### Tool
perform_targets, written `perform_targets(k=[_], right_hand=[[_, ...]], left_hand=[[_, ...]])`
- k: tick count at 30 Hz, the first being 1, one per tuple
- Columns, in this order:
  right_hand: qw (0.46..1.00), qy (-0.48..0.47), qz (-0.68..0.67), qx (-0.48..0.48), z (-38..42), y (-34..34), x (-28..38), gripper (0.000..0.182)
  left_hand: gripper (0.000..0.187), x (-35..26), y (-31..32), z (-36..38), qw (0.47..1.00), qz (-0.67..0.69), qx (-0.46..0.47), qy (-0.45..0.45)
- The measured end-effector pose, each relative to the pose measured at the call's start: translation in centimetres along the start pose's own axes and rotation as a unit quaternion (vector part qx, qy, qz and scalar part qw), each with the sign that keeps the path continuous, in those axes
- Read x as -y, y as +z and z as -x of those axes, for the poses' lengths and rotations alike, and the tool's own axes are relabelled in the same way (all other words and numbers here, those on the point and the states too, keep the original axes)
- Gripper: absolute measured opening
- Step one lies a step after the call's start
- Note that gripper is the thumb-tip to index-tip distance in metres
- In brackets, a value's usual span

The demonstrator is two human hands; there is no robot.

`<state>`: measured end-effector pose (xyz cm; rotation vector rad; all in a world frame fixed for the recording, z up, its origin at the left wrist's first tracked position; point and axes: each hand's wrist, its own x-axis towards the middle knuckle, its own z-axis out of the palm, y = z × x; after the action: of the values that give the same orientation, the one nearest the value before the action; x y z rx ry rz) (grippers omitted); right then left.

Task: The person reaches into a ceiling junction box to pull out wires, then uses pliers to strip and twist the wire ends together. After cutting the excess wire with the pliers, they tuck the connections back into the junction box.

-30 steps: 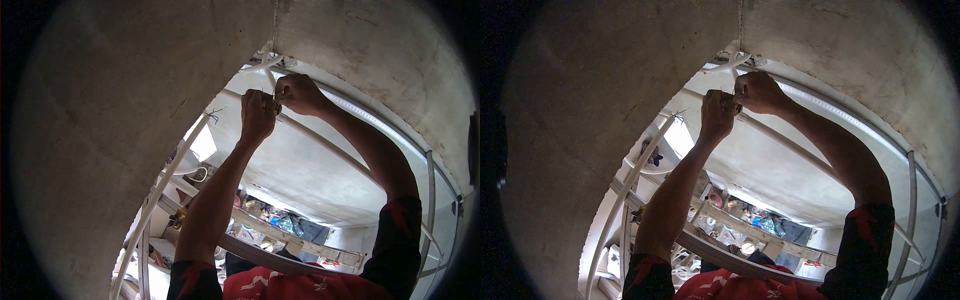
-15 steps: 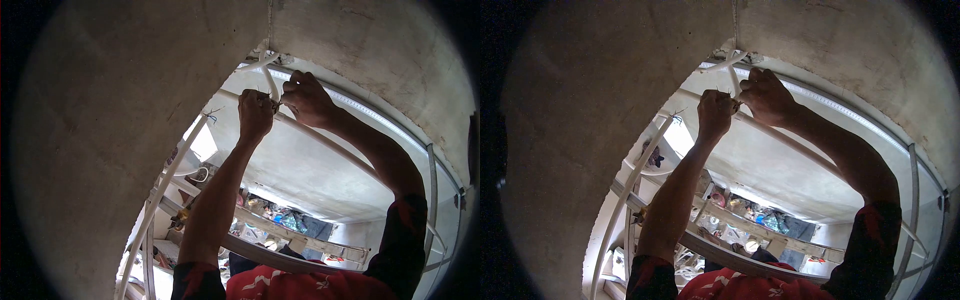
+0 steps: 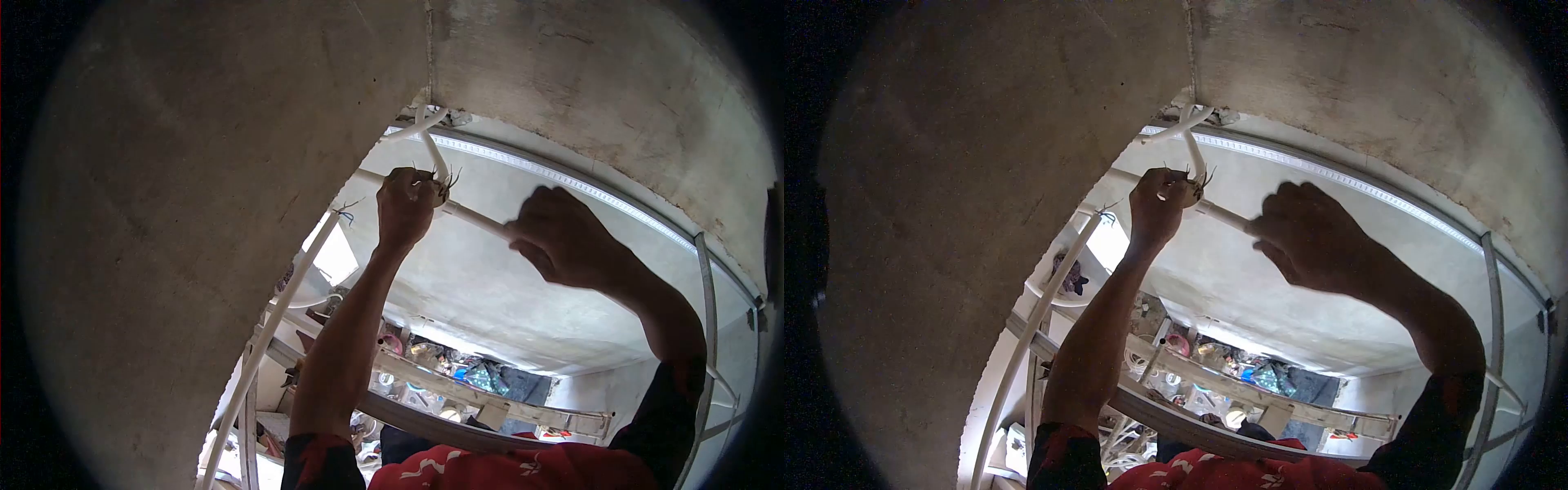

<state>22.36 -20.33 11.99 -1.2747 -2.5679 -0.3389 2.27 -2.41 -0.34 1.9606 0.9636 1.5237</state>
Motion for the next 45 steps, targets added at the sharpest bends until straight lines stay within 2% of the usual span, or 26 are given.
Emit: perform_targets(k=[3,5,7,9,10,11,12,15,16,21,23,24,27,28,31,35,36,38,41,43,45], right_hand=[[0.999,0.015,-0.028,0.034,3.9,-0.6,2.3,0.018],[0.994,-0.002,-0.093,0.060,6.7,-0.7,3.8,0.020],[0.980,0.035,-0.150,0.122,9.6,-0.1,4.9,0.023],[0.972,0.086,-0.174,0.130,11.9,0.1,5.6,0.023],[0.973,0.088,-0.172,0.123,12.9,0.2,5.8,0.023],[0.965,0.130,-0.188,0.130,13.9,0.3,5.9,0.023],[0.953,0.172,-0.206,0.142,14.5,0.4,6.1,0.022],[0.947,0.210,-0.210,0.126,15.4,0.1,6.8,0.021],[0.941,0.227,-0.207,0.138,15.7,0.1,6.9,0.020],[0.933,0.280,-0.188,0.125,17.4,0.0,7.9,0.019],[0.922,0.317,-0.189,0.114,18.5,0.2,8.4,0.019],[0.920,0.319,-0.193,0.118,19.1,0.4,8.7,0.019],[0.925,0.323,-0.174,0.101,20.4,1.0,9.2,0.020],[0.919,0.332,-0.175,0.116,20.7,1.1,9.5,0.021],[0.909,0.356,-0.177,0.124,21.4,1.6,10.1,0.021],[0.894,0.389,-0.186,0.118,23.0,4.5,10.0,0.025],[0.895,0.385,-0.191,0.118,23.4,4.9,9.6,0.025],[0.881,0.406,-0.182,0.160,24.8,6.0,9.0,0.026],[0.878,0.431,-0.109,0.176,27.4,7.1,7.5,0.027],[0.880,0.435,-0.084,0.171,28.1,6.8,7.1,0.029],[0.854,0.474,-0.116,0.181,28.1,6.4,6.9,0.031]], left_hand=[[0.020,0.2,-0.1,0.0,0.998,0.054,-0.041,0.008],[0.020,-0.3,-0.9,-0.2,0.999,0.040,-0.028,0.012],[0.018,0.1,-1.4,-0.2,0.998,0.029,-0.023,0.058],[0.011,1.0,-1.2,-0.2,0.997,0.042,-0.027,0.052],[0.007,1.2,-1.4,-0.2,0.996,0.028,-0.029,0.086],[0.004,1.5,-1.3,-0.4,0.993,0.016,-0.031,0.116],[0.006,1.6,-1.3,-0.3,0.989,-0.007,-0.025,0.147],[0.006,1.7,-1.3,0.0,0.985,-0.045,-0.015,0.163],[0.009,1.1,-1.7,0.0,0.991,-0.029,0.020,0.132],[0.019,1.2,-1.8,-0.4,0.993,-0.018,0.063,0.103],[0.023,0.5,-1.9,-0.2,0.997,0.021,0.068,0.016],[0.032,0.7,-2.2,-0.3,0.997,0.014,0.075,0.032],[0.038,0.5,-2.2,-0.8,0.997,0.039,0.056,0.037],[0.043,-0.1,-2.5,-0.7,0.995,0.055,0.079,-0.007],[0.043,-0.3,-2.5,-0.9,0.998,-0.008,0.053,0.018],[0.045,-1.1,-2.6,-0.8,1.000,-0.004,0.030,-0.005],[0.046,-1.4,-2.7,-0.6,0.999,-0.038,0.014,-0.007],[0.046,-1.9,-2.9,-0.6,0.997,-0.079,0.005,-0.007],[0.046,-2.3,-2.9,-0.7,0.994,-0.104,-0.012,0.034],[0.042,-2.6,-2.8,-1.0,0.974,-0.178,-0.050,0.129],[0.039,-3.3,-2.5,-0.7,0.978,-0.159,-0.042,0.125]])
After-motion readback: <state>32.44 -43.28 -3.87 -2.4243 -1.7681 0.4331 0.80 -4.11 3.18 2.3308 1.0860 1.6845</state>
